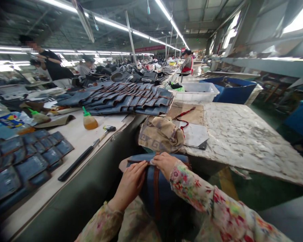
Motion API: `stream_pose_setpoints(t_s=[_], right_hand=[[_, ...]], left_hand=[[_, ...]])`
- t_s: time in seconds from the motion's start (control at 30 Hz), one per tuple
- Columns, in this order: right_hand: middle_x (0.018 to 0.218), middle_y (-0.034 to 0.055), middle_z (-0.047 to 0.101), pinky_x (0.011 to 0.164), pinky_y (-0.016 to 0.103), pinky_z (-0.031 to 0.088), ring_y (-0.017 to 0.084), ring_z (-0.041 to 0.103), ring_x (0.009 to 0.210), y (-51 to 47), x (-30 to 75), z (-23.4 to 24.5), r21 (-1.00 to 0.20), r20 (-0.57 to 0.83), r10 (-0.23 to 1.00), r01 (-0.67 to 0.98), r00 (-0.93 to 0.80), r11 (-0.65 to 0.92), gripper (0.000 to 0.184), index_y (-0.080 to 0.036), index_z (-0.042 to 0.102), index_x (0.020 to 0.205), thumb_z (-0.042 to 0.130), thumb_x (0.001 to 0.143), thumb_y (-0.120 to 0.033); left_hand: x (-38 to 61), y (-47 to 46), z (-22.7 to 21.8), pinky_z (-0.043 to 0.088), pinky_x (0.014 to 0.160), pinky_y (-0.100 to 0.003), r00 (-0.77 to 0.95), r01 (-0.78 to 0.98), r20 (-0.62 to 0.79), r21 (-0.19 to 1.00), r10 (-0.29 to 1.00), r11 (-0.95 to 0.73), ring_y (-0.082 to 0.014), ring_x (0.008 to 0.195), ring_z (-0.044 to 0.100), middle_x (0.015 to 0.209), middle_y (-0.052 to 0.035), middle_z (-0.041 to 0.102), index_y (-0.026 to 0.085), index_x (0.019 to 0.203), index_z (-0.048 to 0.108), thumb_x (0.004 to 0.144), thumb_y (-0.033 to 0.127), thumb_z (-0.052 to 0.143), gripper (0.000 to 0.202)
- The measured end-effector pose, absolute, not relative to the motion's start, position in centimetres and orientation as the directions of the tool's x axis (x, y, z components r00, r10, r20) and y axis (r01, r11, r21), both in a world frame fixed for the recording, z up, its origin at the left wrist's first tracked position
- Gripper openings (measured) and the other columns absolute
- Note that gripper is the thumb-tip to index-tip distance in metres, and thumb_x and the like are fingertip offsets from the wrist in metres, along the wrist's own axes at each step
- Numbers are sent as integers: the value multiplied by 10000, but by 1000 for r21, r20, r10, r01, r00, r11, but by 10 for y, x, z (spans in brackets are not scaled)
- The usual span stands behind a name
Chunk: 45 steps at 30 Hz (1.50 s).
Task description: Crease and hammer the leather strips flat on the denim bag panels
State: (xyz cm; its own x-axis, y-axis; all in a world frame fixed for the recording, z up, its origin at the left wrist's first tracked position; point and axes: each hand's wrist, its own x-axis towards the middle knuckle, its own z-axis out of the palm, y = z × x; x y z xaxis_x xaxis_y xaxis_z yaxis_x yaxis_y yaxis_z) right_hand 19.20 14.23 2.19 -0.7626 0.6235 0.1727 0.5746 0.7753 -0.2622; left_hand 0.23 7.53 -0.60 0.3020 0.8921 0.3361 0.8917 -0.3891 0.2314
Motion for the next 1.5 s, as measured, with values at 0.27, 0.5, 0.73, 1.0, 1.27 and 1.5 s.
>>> stream_pose_setpoints(t_s=[0.27,0.5,0.73,1.0,1.27,1.5], right_hand=[[1081,32,575,848,315,419,186,464,951,145,174,10,-230,176,587,546,-791,805,277,-204,588,1051,437,823,-162],[1100,21,568,837,323,427,195,458,934,152,144,8,-209,171,528,493,-832,845,278,-185,584,1051,397,845,-179],[1128,16,551,781,303,447,192,455,911,156,111,-3,-180,210,487,456,-848,872,282,-196,565,1075,429,829,-170],[1101,34,563,742,283,461,198,460,893,155,80,7,-155,132,453,433,-882,888,265,-170,579,1048,450,817,-167],[1119,37,555,830,302,425,186,459,934,147,113,7,-149,171,473,452,-864,880,306,-172,563,1091,414,825,-136],[1098,44,573,722,295,462,198,487,901,146,167,18,-92,108,483,475,-869,875,298,-207,575,1083,411,837,-170]], left_hand=[[-4,72,-12,405,853,-367,265,921,350,184,898,-344,-205,1045,445,1206,-51,509,213,1201,465,830,165,415,378],[-24,71,-13,396,846,-366,219,950,353,137,910,-282,-218,1046,452,1180,-69,529,182,1184,483,831,180,408,361],[-48,70,-16,394,834,-353,129,958,335,203,934,-205,-213,1056,441,1178,-66,524,186,1178,475,845,190,394,343],[-57,67,-27,373,894,-376,-69,939,336,340,939,-52,-218,1093,403,1210,-65,483,183,1179,461,850,291,419,349],[-42,67,-22,332,920,-379,22,936,344,323,939,-141,-202,1135,370,1256,-23,443,282,1235,419,838,204,412,405],[-44,70,-13,322,940,-379,85,935,311,304,946,-184,-193,1153,355,1262,-32,437,250,1175,485,817,140,390,387]])
